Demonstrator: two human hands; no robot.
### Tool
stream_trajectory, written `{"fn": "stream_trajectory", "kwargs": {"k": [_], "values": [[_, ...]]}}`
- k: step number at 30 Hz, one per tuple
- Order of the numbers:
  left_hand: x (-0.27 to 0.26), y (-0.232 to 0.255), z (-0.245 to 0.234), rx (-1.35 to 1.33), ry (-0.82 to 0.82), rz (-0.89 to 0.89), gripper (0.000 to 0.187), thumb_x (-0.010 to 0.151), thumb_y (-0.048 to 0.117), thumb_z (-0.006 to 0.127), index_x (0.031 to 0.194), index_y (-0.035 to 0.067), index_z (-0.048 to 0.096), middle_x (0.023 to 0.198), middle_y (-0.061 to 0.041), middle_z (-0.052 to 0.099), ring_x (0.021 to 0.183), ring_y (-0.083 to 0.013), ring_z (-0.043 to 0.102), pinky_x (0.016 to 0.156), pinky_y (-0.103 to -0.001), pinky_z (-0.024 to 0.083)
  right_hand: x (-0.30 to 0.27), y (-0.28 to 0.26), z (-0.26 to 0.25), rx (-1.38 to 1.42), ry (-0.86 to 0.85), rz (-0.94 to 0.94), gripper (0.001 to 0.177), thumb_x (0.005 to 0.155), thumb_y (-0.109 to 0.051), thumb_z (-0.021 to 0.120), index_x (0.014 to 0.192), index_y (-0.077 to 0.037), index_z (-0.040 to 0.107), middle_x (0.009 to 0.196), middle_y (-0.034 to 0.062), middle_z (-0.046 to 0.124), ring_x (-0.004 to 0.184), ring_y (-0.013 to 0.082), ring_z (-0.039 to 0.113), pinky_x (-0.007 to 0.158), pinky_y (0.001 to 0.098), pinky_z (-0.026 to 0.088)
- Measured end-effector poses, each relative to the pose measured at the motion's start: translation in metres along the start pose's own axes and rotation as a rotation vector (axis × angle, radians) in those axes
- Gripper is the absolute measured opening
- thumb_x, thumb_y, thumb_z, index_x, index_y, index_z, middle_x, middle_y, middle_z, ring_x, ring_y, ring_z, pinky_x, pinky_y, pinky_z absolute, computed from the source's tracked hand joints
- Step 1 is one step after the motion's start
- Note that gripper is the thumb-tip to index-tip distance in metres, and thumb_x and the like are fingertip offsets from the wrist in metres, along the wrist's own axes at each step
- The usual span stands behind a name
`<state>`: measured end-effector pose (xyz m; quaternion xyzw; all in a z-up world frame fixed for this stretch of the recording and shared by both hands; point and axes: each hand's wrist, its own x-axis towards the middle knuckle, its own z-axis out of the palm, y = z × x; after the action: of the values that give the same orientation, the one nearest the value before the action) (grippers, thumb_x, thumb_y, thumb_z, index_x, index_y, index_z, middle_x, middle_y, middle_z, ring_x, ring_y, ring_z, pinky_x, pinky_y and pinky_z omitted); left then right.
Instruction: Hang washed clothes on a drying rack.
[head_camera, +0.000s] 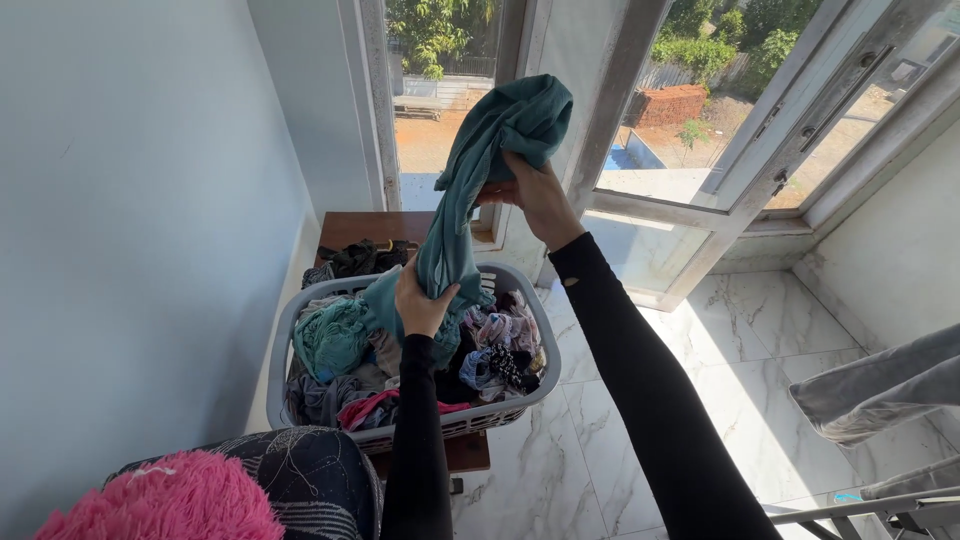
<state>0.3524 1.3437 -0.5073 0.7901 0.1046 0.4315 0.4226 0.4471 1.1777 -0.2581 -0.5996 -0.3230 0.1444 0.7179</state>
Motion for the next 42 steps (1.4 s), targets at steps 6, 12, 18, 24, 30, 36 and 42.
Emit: {"fn": "stream_trajectory", "kwargs": {"k": [6,12,18,24,30,36,42], "values": [[0.002,-0.034,0.016,0.195,0.106,-0.122,0.045,0.083,0.031,0.088,0.119,0.015,0.065,0.114,-0.011,0.068,0.114,-0.0365,0.062,0.09,-0.055,0.042,-0.024,-0.055,-0.025,0.166,-0.15,-0.212,0.043,0.114,-0.037,0.045,0.133,0.001,0.056,0.12,0.0197,0.072,0.105,0.0314,0.074,0.098,0.0484,0.061],[0.062,0.068,-0.011,-0.663,0.096,-0.008,0.016,0.102,0.007,0.052,0.115,0.003,0.061,0.099,-0.011,0.067,0.094,-0.0182,0.062,0.087,-0.029,0.049,-0.067,-0.092,-0.083,0.238,0.018,-0.375,0.048,0.11,-0.04,0.049,0.138,-0.001,0.054,0.132,0.0194,0.067,0.122,0.0313,0.071,0.111,0.0484,0.06],[0.067,0.115,0.07,-0.714,-0.395,0.281,0.03,0.104,0.006,0.053,0.13,0.002,0.066,0.123,-0.02,0.066,0.114,-0.0306,0.06,0.099,-0.036,0.047,-0.155,-0.062,-0.157,-0.074,0.443,-0.092,0.04,0.104,-0.031,0.061,0.132,-0.003,0.058,0.116,0.0178,0.071,0.095,0.0289,0.076,0.08,0.0413,0.062],[-0.016,0.197,0.171,-0.536,-0.678,0.487,0.033,0.101,0.01,0.05,0.13,0.004,0.065,0.13,-0.022,0.064,0.125,-0.0388,0.058,0.106,-0.041,0.046,-0.308,-0.07,-0.163,-0.889,0.541,0.281,0.037,0.099,-0.022,0.069,0.13,-0.002,0.064,0.099,0.0198,0.075,0.074,0.0302,0.076,0.057,0.0346,0.06],[-0.102,0.359,0.128,-1.016,-1.116,0.023,0.03,0.1,0.013,0.054,0.123,-0.001,0.068,0.118,-0.019,0.068,0.108,-0.0298,0.064,0.092,-0.037,0.052,-0.459,-0.161,-0.108,-0.821,0.444,0.245,0.1,0.08,-0.006,0.07,0.161,-0.022,0.013,0.143,0.0147,0.061,0.094,0.0233,0.077,0.073,0.0381,0.064],[-0.21,0.459,0.109,-1.408,-1.515,-0.479,0.031,0.095,0.013,0.063,0.122,-0.001,0.059,0.11,-0.013,0.067,0.099,-0.0211,0.067,0.083,-0.031,0.057,-0.562,-0.168,-0.071,-1.034,0.49,-0.042,0.125,0.073,-0.004,0.092,0.162,-0.021,0.006,0.167,0.022,0.015,0.141,0.0446,0.043,0.104,0.0527,0.048],[-0.289,0.528,0.067,-1.348,-1.647,-0.16,0.042,0.094,0.021,0.064,0.131,0.005,0.052,0.117,-0.006,0.066,0.109,-0.0138,0.066,0.09,-0.027,0.057,-0.649,-0.16,-0.064,-1.339,0.971,0.123,0.107,0.065,-0.003,0.086,0.156,-0.019,0.032,0.14,0.019,0.042,0.114,0.0441,0.062,0.093,0.0462,0.054]]}}
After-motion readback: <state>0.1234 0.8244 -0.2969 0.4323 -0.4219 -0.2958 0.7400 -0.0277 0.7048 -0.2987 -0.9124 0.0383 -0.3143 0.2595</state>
